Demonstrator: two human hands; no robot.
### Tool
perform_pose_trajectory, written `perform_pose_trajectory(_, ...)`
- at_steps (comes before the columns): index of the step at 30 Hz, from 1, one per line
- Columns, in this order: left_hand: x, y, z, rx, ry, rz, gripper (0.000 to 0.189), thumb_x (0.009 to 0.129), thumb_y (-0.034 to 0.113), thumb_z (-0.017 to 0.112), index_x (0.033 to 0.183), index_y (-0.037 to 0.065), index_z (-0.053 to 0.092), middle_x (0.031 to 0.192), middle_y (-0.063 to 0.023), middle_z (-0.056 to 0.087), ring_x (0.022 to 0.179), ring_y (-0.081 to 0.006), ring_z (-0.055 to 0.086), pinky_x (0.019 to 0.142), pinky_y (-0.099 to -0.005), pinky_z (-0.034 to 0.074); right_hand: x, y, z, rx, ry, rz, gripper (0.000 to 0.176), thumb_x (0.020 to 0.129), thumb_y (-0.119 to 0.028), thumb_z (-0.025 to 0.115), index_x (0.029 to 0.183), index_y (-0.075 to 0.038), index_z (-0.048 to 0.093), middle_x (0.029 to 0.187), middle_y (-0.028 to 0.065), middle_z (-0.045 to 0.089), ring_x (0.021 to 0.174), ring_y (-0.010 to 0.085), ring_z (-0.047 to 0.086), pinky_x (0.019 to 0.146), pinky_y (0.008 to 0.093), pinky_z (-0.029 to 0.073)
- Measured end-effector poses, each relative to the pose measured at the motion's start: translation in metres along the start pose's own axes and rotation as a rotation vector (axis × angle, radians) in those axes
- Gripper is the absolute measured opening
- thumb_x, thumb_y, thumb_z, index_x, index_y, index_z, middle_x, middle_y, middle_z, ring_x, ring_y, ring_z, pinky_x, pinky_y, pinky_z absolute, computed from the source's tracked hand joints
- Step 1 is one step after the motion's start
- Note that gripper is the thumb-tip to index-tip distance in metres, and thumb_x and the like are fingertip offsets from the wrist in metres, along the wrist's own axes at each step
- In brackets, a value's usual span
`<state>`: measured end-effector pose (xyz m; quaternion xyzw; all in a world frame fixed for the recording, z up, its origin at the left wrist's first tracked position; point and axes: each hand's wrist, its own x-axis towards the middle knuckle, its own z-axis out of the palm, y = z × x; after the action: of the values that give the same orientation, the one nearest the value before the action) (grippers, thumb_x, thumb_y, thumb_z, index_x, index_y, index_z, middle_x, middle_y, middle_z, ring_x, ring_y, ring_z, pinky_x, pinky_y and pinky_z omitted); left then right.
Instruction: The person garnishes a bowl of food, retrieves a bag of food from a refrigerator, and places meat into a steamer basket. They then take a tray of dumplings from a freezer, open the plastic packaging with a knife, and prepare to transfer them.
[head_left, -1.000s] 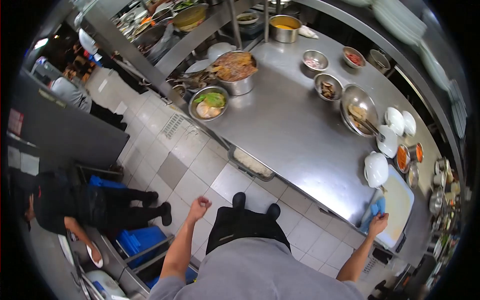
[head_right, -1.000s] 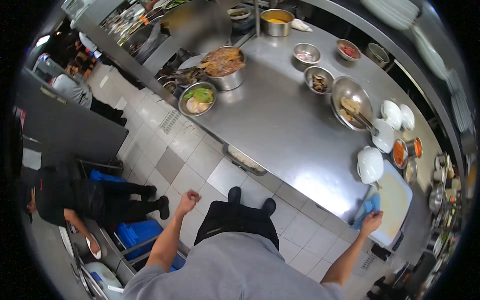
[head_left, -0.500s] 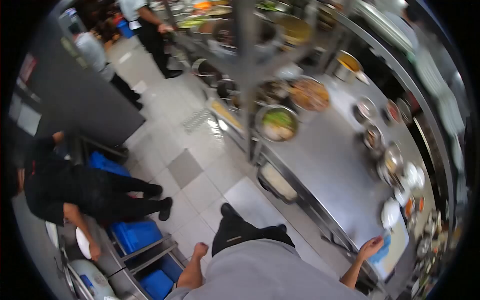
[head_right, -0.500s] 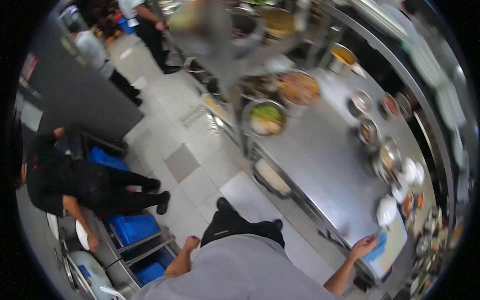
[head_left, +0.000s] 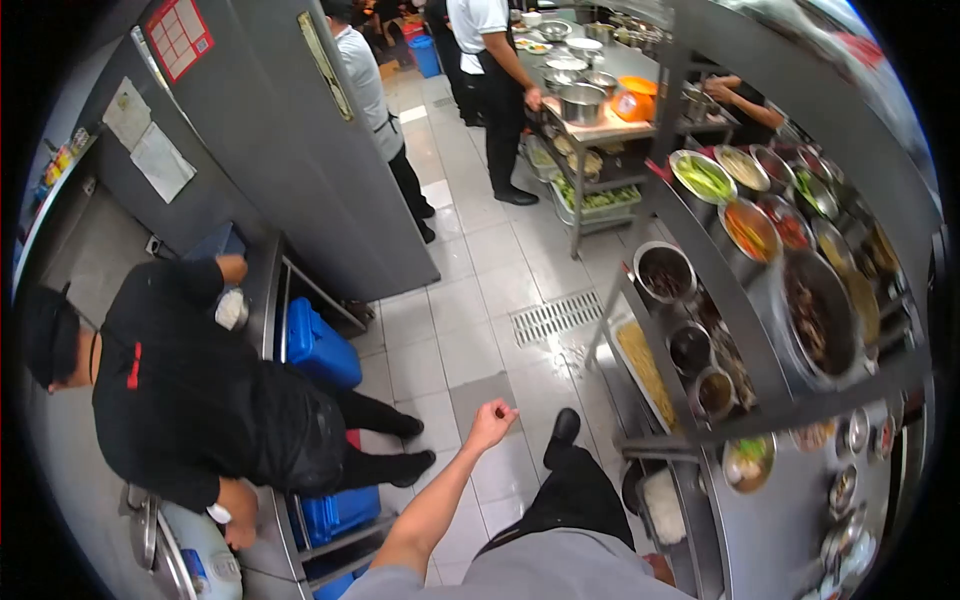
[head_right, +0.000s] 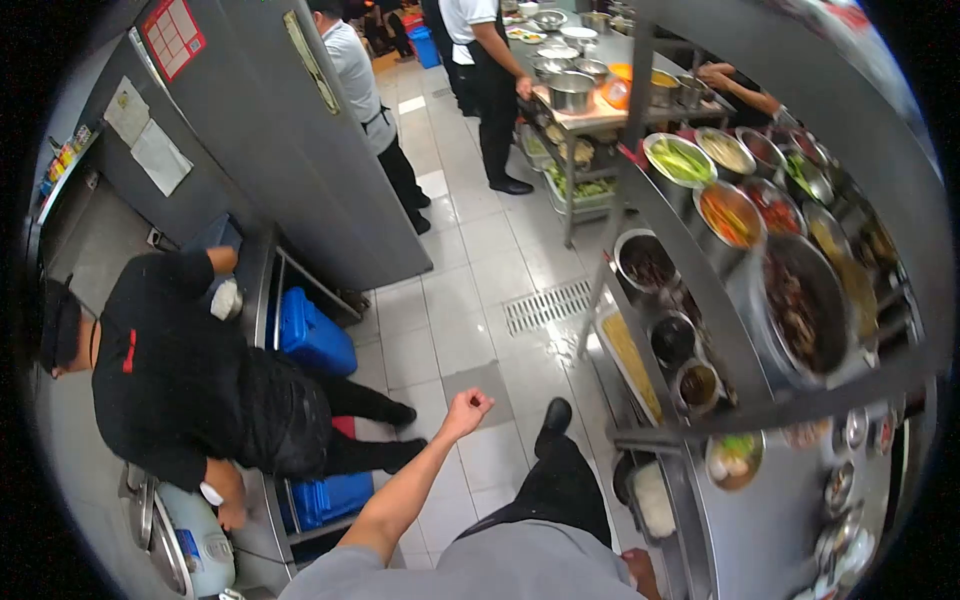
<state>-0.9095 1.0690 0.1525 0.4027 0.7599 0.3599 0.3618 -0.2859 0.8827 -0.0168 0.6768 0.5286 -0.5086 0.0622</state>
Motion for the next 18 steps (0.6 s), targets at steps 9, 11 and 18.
perform_pose_trajectory(9,0.149,0.043,-0.153,-0.134,0.376,0.058,0.013,0.088,0.012,0.069,0.095,0.002,0.065,0.088,-0.0039,0.066,0.083,-0.0129,0.061,0.070,-0.0294,0.052,0.314,-0.215,-0.003,-0.683,-0.245,-0.112,0.023,0.076,-0.023,0.073,0.087,-0.003,0.073,0.094,0.0172,0.072,0.083,0.0333,0.070,0.076,0.0416,0.056)
perform_pose_trajectory(11,0.165,0.042,-0.182,-0.175,0.486,0.001,0.012,0.089,0.011,0.068,0.096,0.002,0.065,0.088,-0.0042,0.066,0.085,-0.0133,0.061,0.072,-0.0291,0.051,0.417,-0.321,-0.002,-0.597,-0.109,-0.270,0.025,0.075,-0.025,0.068,0.085,-0.003,0.072,0.087,0.0199,0.070,0.081,0.0358,0.069,0.074,0.0440,0.055)
perform_pose_trajectory(18,0.243,0.039,-0.270,-0.378,0.774,-0.087,0.023,0.088,0.008,0.068,0.108,0.002,0.059,0.099,-0.0056,0.064,0.089,-0.0133,0.059,0.076,-0.0291,0.050,0.491,-0.897,-0.105,-0.028,0.146,-0.781,0.023,0.083,-0.017,0.065,0.097,0.001,0.067,0.085,0.0151,0.071,0.076,0.0230,0.067,0.073,0.0353,0.053)
